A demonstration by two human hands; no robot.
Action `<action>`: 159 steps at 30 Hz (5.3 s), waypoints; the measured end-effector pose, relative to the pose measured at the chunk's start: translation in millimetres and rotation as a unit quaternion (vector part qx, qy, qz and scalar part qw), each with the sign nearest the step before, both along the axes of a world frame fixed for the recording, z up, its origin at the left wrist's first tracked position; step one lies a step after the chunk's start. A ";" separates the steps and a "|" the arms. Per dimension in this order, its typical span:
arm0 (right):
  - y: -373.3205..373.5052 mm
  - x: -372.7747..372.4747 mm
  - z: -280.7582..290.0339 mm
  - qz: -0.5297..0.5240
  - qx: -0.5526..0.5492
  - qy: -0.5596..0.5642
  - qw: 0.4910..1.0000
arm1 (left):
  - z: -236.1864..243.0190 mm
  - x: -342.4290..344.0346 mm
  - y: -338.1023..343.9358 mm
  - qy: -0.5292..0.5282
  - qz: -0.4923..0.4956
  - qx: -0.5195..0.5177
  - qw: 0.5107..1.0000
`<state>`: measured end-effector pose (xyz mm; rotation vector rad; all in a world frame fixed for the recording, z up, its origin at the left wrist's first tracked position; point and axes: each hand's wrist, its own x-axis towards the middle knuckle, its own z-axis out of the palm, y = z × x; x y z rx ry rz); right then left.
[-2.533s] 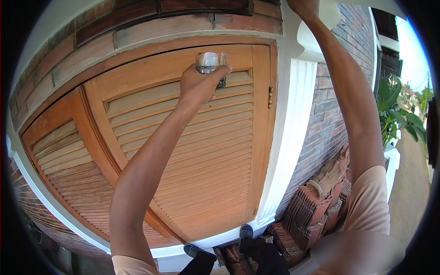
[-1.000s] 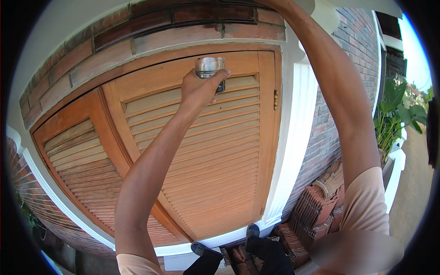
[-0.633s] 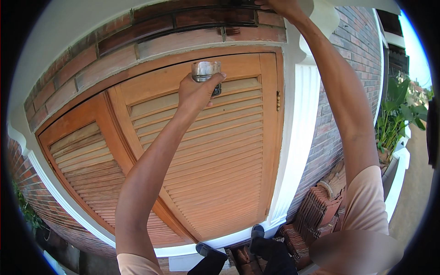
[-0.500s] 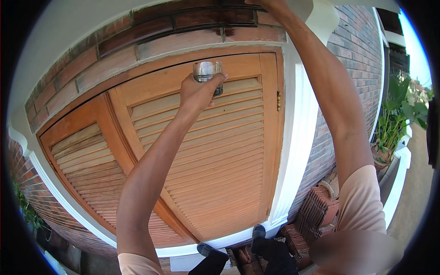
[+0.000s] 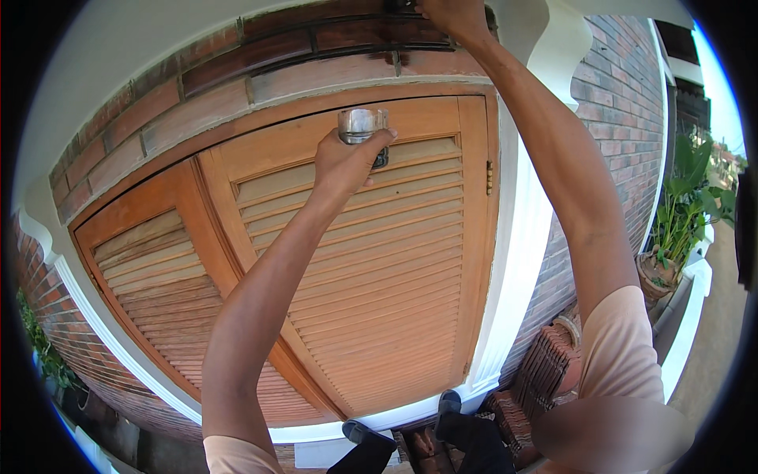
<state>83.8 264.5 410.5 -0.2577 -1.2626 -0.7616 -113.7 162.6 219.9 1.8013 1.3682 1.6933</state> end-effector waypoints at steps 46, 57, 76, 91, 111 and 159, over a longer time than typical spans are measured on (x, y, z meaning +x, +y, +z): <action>-3.1 12.9 -46.1 0.385 -0.252 0.033 0.887 | -21.4 -17.2 -15.1 -0.006 -0.006 0.006 1.000; -15.8 1.2 -60.6 0.276 -0.270 0.044 0.921 | -13.2 -28.1 -25.0 -0.013 0.007 0.003 1.000; -7.1 45.0 -53.0 0.374 -0.253 0.035 0.892 | -18.3 -28.7 -18.2 -0.028 0.013 0.011 0.999; 24.3 108.3 -39.1 0.096 -0.244 0.068 0.963 | -21.5 -7.1 -2.5 -0.029 -0.005 0.001 1.000; 10.0 90.7 -90.1 0.096 -0.196 0.031 0.975 | -23.8 23.4 8.7 -0.018 -0.001 0.001 1.000; 24.2 93.5 -104.7 0.090 -0.168 0.071 0.979 | -21.9 49.4 14.0 -0.020 -0.026 0.003 0.999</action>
